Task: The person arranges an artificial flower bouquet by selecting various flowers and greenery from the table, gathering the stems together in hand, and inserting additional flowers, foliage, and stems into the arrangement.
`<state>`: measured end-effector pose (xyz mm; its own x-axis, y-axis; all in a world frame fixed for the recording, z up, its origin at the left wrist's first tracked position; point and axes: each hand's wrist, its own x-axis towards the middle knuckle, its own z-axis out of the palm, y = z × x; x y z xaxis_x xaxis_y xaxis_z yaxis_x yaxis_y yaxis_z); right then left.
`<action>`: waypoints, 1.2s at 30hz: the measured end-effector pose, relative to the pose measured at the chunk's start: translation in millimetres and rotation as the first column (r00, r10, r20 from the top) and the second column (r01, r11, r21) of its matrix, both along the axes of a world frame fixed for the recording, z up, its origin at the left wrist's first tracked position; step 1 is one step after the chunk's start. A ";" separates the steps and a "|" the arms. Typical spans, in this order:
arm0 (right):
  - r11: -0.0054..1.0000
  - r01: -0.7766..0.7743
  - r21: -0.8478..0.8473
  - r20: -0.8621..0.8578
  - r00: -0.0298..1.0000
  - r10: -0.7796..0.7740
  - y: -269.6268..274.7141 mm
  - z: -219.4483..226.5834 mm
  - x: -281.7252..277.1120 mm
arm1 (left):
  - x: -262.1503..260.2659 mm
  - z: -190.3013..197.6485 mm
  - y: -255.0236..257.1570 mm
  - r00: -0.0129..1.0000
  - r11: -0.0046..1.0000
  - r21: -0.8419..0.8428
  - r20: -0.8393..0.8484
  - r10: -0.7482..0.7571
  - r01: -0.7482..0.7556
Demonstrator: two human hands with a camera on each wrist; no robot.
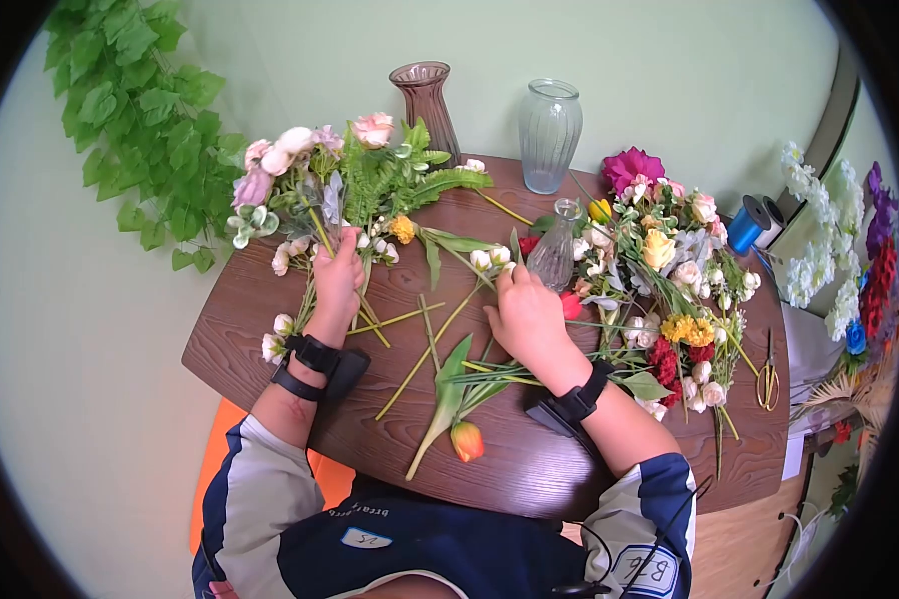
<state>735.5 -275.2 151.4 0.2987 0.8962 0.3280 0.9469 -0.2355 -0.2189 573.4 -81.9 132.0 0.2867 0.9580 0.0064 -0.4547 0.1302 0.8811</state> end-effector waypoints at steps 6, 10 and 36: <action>0.999 -0.013 -0.048 0.052 0.999 0.015 1.4 -6.7 1.9 | -1.2 2.3 -0.2 0.968 0.981 -0.030 -0.156 -0.194 0.192; 0.997 -0.015 -0.074 0.048 0.999 0.019 1.6 -7.6 2.0 | 3.1 0.5 -5.2 0.952 0.979 0.014 -0.234 -0.195 0.204; 0.998 -0.032 -0.051 0.119 0.992 0.038 -0.3 -7.7 -3.3 | -5.7 6.0 10.0 0.983 0.969 0.233 -0.179 -0.038 0.080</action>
